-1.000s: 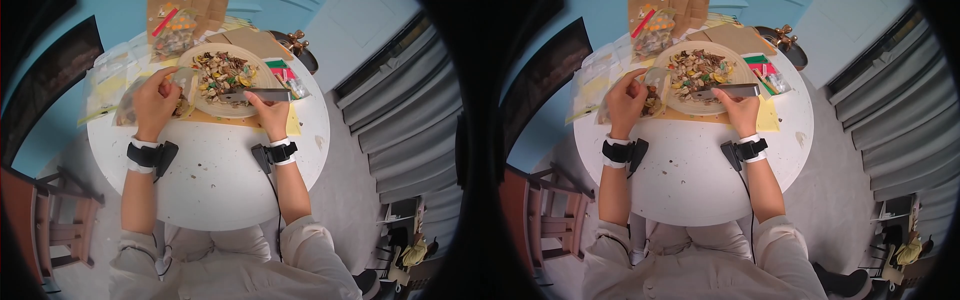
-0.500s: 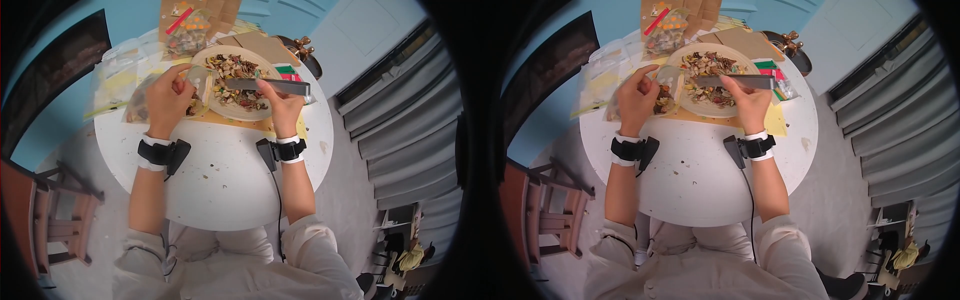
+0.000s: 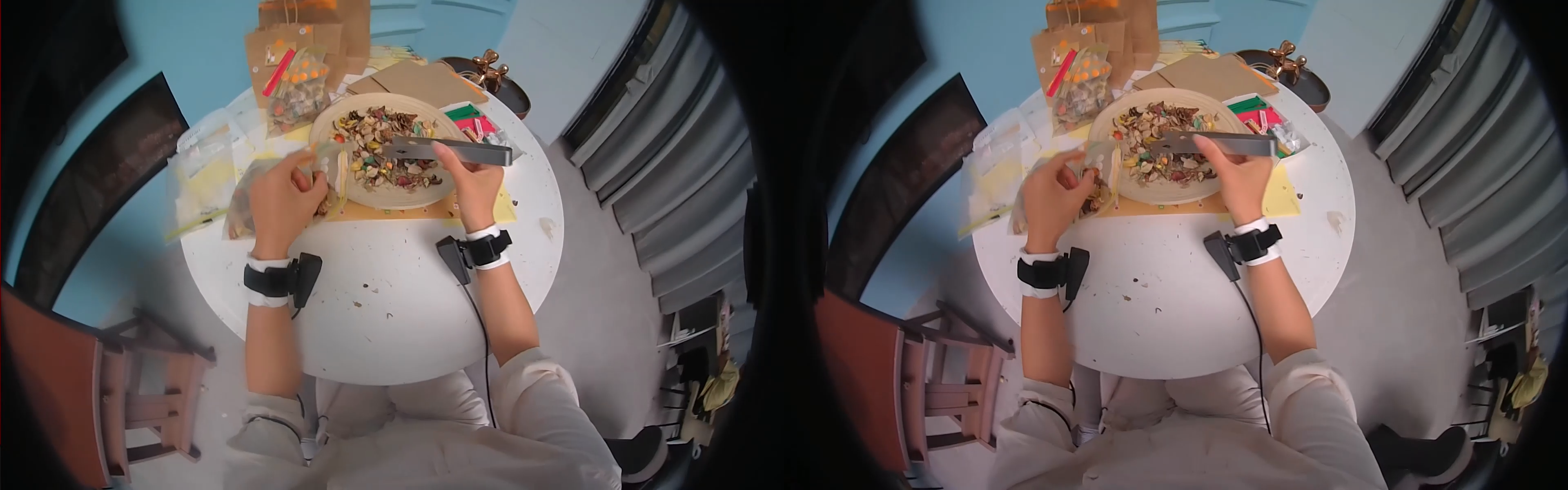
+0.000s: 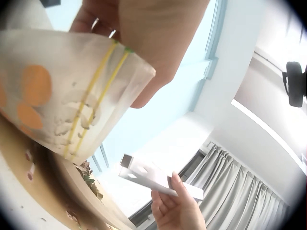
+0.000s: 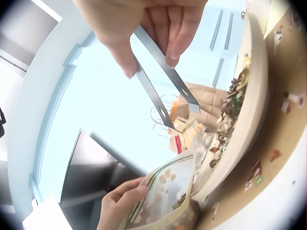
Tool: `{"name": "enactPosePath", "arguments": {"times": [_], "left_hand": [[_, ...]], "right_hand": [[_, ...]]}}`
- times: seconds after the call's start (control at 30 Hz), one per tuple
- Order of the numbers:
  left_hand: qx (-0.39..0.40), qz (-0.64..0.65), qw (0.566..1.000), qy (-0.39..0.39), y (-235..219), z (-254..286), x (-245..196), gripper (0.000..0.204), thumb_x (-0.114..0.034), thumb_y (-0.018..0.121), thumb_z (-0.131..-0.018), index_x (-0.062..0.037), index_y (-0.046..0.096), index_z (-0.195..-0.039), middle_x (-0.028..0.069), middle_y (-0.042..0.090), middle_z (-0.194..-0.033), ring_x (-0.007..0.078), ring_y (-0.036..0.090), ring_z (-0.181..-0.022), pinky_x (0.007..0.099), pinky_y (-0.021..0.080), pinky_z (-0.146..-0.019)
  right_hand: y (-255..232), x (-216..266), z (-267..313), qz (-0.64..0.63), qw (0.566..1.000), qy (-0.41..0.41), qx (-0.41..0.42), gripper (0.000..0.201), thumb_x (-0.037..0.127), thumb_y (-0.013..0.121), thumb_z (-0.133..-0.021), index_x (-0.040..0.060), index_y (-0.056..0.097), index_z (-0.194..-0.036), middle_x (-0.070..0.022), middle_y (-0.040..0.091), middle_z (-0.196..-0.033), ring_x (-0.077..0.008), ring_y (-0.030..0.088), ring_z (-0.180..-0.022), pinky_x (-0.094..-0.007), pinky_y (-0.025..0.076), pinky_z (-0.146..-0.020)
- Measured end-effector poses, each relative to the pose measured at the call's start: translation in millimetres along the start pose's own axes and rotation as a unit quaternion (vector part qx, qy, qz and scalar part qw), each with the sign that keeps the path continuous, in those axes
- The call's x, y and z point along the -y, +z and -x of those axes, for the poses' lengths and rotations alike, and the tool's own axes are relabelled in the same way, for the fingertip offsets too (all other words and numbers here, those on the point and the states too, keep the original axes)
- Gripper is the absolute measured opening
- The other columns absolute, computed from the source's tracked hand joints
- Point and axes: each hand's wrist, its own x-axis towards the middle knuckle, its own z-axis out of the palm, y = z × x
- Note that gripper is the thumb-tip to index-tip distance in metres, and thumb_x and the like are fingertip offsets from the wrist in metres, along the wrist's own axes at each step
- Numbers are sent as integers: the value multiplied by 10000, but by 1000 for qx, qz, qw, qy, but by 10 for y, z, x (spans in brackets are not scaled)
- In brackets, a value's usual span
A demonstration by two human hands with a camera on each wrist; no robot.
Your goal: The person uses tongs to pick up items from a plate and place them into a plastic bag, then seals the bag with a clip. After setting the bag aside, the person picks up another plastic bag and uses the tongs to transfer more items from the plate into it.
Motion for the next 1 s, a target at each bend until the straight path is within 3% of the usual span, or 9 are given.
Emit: {"name": "enactPosePath", "arguments": {"times": [0.1, 0.3, 0.4, 0.53, 0.57, 0.67, 0.7, 0.87, 1.0], "left_hand": [[-31, -7, 999, 21, 35, -35, 156, 184, -99, 686, -782, -74, 750, -953, 48, 603, -601, 147, 560, -521, 298, 446, -530], [-158, 196, 959, -127, -334, -374, 53, 184, -50, 655, -832, -8, 737, -991, -28, 562, -613, 31, 481, -555, 231, 396, -518], [-37, 114, 990, -80, -319, -389, 128, 181, -44, 642, -858, 5, 730, -1008, -47, 547, -621, 23, 458, -548, 213, 380, -514], [-155, 171, 971, -59, -324, -407, 209, 177, -53, 647, -861, 1, 735, -1004, -45, 548, -631, 23, 460, -559, 209, 377, -516], [-113, 91, 989, -32, -336, -427, 299, 177, -61, 650, -862, -7, 741, -1004, -45, 564, -652, 28, 467, -569, 207, 387, -525], [-190, 91, 977, -23, -445, -589, 368, 179, -64, 650, -864, -14, 743, -1009, -45, 574, -662, 31, 473, -575, 206, 400, -535], [-195, 50, 979, 3, -537, -710, 517, 173, -81, 652, -876, -18, 743, -1009, -36, 576, -657, 33, 482, -579, 205, 403, -540], [-196, 11, 979, 50, -796, -978, -17, 177, -105, 661, -879, -32, 738, -1021, -18, 583, -649, 42, 507, -595, 219, 426, -556], [-178, -31, 979, 94, -550, -824, -55, 169, -105, 665, -870, -51, 735, -1014, 5, 583, -632, 63, 519, -584, 247, 450, -569]], "right_hand": [[-170, -81, 1, 9, 999, 11, -30, 316, 112, 822, -778, -98, 700, -981, -123, 728, -913, -123, 675, -789, -254, 534, -727], [-198, -107, 8, -57, 998, 3, -38, 295, 115, 818, -785, -92, 706, -962, -129, 734, -901, -120, 671, -765, -252, 531, -721], [-216, -162, -1, -28, 1000, -8, -11, 299, 124, 822, -781, -89, 708, -957, -123, 738, -882, -110, 668, -753, -253, 532, -710], [-195, -186, 10, -39, 999, -4, -16, 309, 135, 825, -779, -93, 711, -953, -118, 740, -862, -104, 666, -742, -255, 533, -701], [-202, -198, 1, -39, 999, -5, -12, 311, 134, 825, -778, -95, 710, -955, -119, 740, -863, -104, 666, -742, -256, 534, -699], [-203, -241, 19, -40, 999, 1, -2, 314, 134, 825, -778, -96, 707, -956, -121, 741, -864, -107, 671, -745, -257, 535, -695], [-210, -249, 5, -40, 999, 2, -1, 314, 134, 825, -778, -96, 706, -955, -122, 742, -865, -109, 673, -746, -258, 536, -693], [-198, -196, 26, -53, 998, -14, -12, 322, 172, 840, -766, -86, 717, -915, -126, 743, -844, -114, 680, -721, -266, 542, -666], [-217, -262, 30, 8, 1000, 2, 0, 351, 211, 859, -747, -82, 724, -886, -131, 743, -829, -114, 682, -709, -269, 543, -652]]}}
